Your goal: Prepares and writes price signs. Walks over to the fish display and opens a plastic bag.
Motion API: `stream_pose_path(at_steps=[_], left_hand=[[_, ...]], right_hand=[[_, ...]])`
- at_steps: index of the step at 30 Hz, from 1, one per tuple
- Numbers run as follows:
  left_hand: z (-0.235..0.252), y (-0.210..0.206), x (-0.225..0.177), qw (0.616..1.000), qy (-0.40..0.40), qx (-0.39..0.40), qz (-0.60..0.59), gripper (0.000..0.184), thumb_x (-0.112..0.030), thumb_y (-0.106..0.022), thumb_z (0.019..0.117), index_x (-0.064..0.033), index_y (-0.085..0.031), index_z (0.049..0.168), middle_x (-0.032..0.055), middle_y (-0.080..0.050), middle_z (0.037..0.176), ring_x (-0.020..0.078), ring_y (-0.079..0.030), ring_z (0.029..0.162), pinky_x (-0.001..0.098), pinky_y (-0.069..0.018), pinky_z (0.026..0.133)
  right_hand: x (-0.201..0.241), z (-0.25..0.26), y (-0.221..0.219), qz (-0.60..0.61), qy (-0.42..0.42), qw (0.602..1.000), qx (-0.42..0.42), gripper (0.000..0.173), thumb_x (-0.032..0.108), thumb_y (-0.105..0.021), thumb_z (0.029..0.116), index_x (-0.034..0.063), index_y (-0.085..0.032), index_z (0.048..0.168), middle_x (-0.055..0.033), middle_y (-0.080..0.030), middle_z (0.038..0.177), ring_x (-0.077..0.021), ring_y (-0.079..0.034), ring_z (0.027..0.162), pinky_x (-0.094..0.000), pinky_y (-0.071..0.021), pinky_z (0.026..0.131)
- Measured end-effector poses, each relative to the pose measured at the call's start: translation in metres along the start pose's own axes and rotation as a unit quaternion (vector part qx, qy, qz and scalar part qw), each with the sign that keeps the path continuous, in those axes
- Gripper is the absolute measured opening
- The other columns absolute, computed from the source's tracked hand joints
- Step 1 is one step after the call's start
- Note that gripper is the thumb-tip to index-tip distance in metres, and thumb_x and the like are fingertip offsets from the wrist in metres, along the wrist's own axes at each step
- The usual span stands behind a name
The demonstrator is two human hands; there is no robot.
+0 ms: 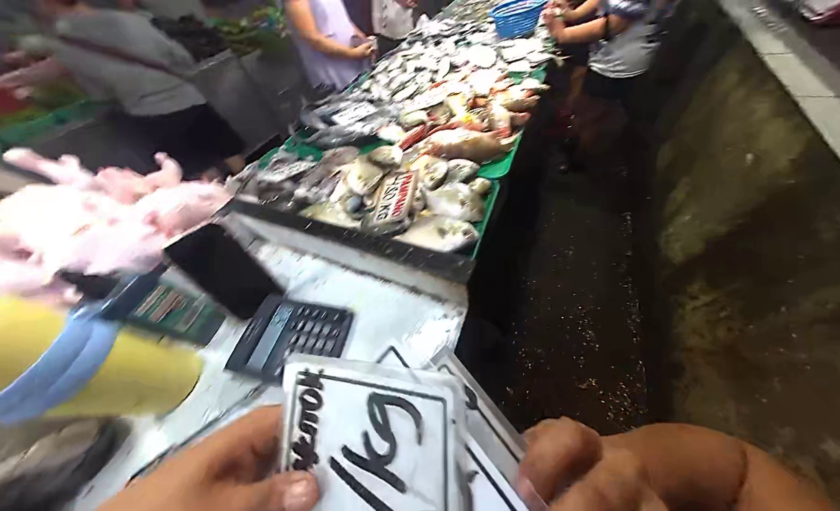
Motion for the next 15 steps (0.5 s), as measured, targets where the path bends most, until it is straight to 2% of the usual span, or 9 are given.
stream_pose_path(at_steps=[2,3,6,7,9,10,12,13,15], left_hand=[[0.062,-0.02,-0.009,0.999,0.013,0.029,-0.024,0.026,-0.028,-0.057,0.1041,-0.0327,-0.067,0.127,-0.0218,-0.072,0.115,-0.0114,-0.065,0.101,0.0122,-0.0545,0.088],[0.088,-0.025,-0.012,0.999,0.017,0.022,-0.029,0.025,-0.027,-0.058,0.1036,-0.0322,-0.067,0.126,-0.0207,-0.072,0.114,-0.0098,-0.066,0.101,0.0139,-0.0552,0.088],[0.164,-0.02,-0.027,0.991,0.0,-0.132,0.021,0.022,-0.02,-0.062,0.1008,-0.0312,-0.065,0.119,-0.0187,-0.075,0.105,-0.005,-0.07,0.093,0.0179,-0.0591,0.084],[0.19,-0.017,-0.033,0.981,-0.014,-0.183,0.058,0.023,-0.013,-0.061,0.1003,-0.0271,-0.06,0.118,-0.0184,-0.074,0.103,-0.004,-0.07,0.091,0.019,-0.0598,0.082],[0.246,-0.017,-0.039,0.966,-0.031,-0.218,0.136,0.023,-0.01,-0.061,0.0993,-0.0154,-0.056,0.121,-0.0164,-0.072,0.1,-0.0048,-0.069,0.09,0.0182,-0.0593,0.081],[0.276,-0.021,-0.038,0.965,-0.029,-0.206,0.158,0.023,-0.011,-0.061,0.0998,-0.0095,-0.056,0.123,-0.0134,-0.072,0.099,-0.0052,-0.069,0.089,0.0176,-0.0589,0.08],[0.34,-0.036,-0.03,0.969,-0.029,-0.144,0.198,0.036,-0.01,-0.059,0.1006,0.0027,-0.049,0.132,-0.001,-0.071,0.104,-0.0005,-0.069,0.091,0.021,-0.058,0.083],[0.37,-0.043,-0.023,0.965,-0.028,-0.119,0.231,0.044,-0.011,-0.06,0.1004,0.0075,-0.045,0.137,0.0078,-0.07,0.109,0.0065,-0.07,0.097,0.0274,-0.058,0.087],[0.423,-0.052,-0.013,0.946,-0.002,-0.116,0.303,0.058,-0.018,-0.063,0.0989,0.0095,-0.038,0.143,0.0209,-0.067,0.118,0.0236,-0.07,0.104,0.0435,-0.0571,0.091]], right_hand=[[-0.002,-0.008,0.034,-0.014,0.007,0.999,-0.04,0.02,0.007,-0.062,0.1005,0.0038,-0.068,0.119,-0.0081,-0.063,0.131,-0.016,-0.051,0.135,-0.0276,-0.0389,0.114],[-0.007,-0.012,0.053,-0.047,-0.008,0.997,-0.067,0.022,0.011,-0.063,0.1008,0.0089,-0.067,0.122,-0.003,-0.061,0.136,-0.0131,-0.048,0.138,-0.0271,-0.0379,0.116],[-0.039,-0.02,0.126,-0.15,-0.141,0.965,-0.161,0.039,0.04,-0.055,0.1051,0.0266,-0.054,0.142,0.0135,-0.048,0.15,-0.0022,-0.043,0.141,-0.0226,-0.0389,0.115],[-0.055,-0.027,0.154,-0.085,-0.187,0.958,-0.201,0.05,0.047,-0.054,0.1037,0.0281,-0.048,0.15,0.0132,-0.048,0.152,-0.0041,-0.046,0.139,-0.0244,-0.0434,0.113],[-0.08,-0.044,0.199,0.102,-0.268,0.917,-0.279,0.065,0.052,-0.06,0.0975,0.0225,-0.042,0.153,0.0078,-0.055,0.147,-0.0114,-0.054,0.133,-0.034,-0.0498,0.108],[-0.086,-0.051,0.217,0.161,-0.301,0.89,-0.302,0.07,0.051,-0.064,0.0954,0.0195,-0.038,0.153,0.0067,-0.059,0.143,-0.0122,-0.057,0.13,-0.0366,-0.0503,0.107],[-0.088,-0.061,0.249,0.171,-0.355,0.858,-0.33,0.067,0.041,-0.064,0.0978,0.0189,-0.03,0.151,0.0124,-0.063,0.137,-0.0052,-0.061,0.125,-0.033,-0.0507,0.108],[-0.089,-0.065,0.267,0.151,-0.366,0.848,-0.352,0.064,0.029,-0.063,0.1006,0.0162,-0.024,0.15,0.0132,-0.063,0.135,-0.003,-0.062,0.123,-0.0317,-0.051,0.108],[-0.095,-0.074,0.305,0.103,-0.39,0.813,-0.42,0.06,0.006,-0.052,0.1004,0.0048,-0.015,0.148,0.0068,-0.06,0.131,-0.0024,-0.062,0.118,-0.0297,-0.0522,0.106]])
Point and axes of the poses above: each hand's wrist, its own z-axis towards the middle knuckle, its own y-axis out of the back of the hand, x = y × z, the point moved 8 cm from there along z, towards the middle knuckle
